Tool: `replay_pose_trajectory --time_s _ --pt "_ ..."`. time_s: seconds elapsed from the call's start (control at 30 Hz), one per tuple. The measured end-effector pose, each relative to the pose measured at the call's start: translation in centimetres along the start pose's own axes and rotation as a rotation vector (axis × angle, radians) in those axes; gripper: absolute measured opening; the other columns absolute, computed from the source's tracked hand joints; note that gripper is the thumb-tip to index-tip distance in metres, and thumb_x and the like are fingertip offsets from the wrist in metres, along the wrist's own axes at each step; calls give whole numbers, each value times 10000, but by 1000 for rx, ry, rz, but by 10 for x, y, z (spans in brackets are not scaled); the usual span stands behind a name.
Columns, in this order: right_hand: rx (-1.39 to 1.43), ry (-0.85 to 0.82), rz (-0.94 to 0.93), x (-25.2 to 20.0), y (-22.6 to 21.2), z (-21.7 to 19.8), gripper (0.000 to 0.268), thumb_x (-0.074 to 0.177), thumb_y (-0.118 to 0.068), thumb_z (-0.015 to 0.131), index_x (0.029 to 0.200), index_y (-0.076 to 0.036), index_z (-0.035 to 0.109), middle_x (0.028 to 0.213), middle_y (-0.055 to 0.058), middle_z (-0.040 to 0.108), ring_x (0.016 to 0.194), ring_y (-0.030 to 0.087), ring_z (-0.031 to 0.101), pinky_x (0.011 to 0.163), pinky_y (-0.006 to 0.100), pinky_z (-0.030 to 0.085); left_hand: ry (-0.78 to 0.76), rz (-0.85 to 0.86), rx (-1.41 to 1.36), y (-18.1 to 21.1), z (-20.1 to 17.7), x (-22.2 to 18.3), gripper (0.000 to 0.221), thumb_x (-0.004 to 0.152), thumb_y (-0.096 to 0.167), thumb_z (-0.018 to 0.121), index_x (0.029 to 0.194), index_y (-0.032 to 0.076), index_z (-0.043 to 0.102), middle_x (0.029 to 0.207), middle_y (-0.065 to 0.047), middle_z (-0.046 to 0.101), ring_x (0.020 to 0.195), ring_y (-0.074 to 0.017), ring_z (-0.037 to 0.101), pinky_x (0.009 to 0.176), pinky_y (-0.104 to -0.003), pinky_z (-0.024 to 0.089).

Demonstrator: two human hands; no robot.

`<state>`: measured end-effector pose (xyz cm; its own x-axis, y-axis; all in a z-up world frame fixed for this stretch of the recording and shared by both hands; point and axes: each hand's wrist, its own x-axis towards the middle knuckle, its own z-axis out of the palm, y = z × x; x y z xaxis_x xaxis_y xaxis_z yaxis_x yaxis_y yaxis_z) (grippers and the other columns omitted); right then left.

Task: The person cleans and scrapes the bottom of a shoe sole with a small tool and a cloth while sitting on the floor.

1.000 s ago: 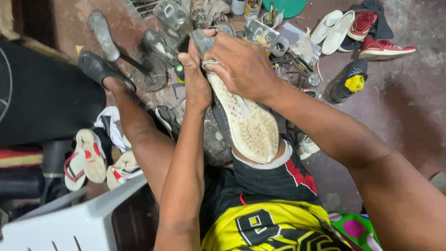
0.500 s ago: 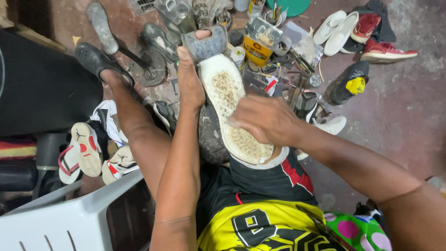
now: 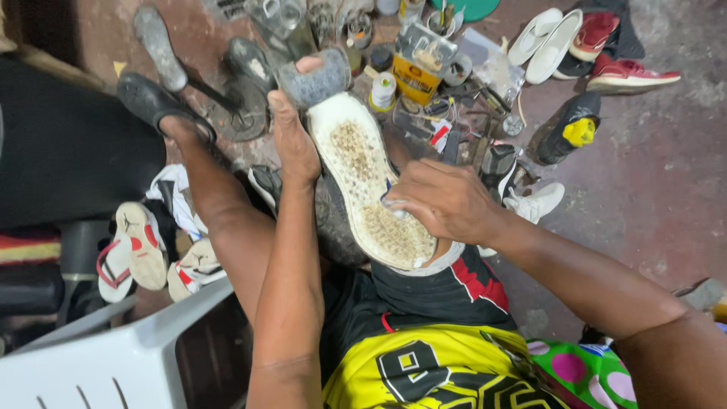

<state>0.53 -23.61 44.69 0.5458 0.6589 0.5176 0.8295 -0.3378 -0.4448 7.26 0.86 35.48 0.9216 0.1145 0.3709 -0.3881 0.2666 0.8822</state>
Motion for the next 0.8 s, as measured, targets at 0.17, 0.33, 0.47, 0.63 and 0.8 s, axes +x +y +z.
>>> replay_pose_trajectory --time_s 0.17,0.33,0.47,0.63,0.8 --pt "-44 145 36 32 27 11 106 923 -90 748 998 -48 686 945 107 614 862 301 636 721 402 521 -31 -3 -116 -5 0 0 727 1136 575 343 1520 -32 457 1522 -125 523 1389 -219 514 1240 -362 364" --pt "-130 207 0 63 34 18 117 959 -110 751 1045 -59 690 964 98 591 885 298 632 735 407 509 10 -31 -170 -15 -2 1 764 1096 600 352 1538 -19 417 1533 -130 515 1412 -237 512 1243 -385 373" --pt "-76 -20 -53 22 -1 9 137 900 -129 740 1018 -68 705 927 80 601 836 279 635 671 397 508 103 -46 71 -19 -11 -2 802 1112 621 289 1504 -50 487 1506 -141 549 1387 -234 515 1223 -371 360" --pt "-123 47 -67 48 20 13 109 944 -145 761 987 -79 686 907 83 575 832 290 610 674 408 498 -40 23 27 -4 -2 1 714 1139 584 324 1467 -20 521 1460 -128 578 1348 -205 557 1218 -353 405" --pt "-205 91 -84 64 24 20 142 944 -157 728 1041 -73 666 954 95 561 895 292 618 717 413 504 -66 -66 -63 14 10 11 488 1120 395 520 1386 -13 560 1230 -84 662 1114 -149 611 1026 -321 496"
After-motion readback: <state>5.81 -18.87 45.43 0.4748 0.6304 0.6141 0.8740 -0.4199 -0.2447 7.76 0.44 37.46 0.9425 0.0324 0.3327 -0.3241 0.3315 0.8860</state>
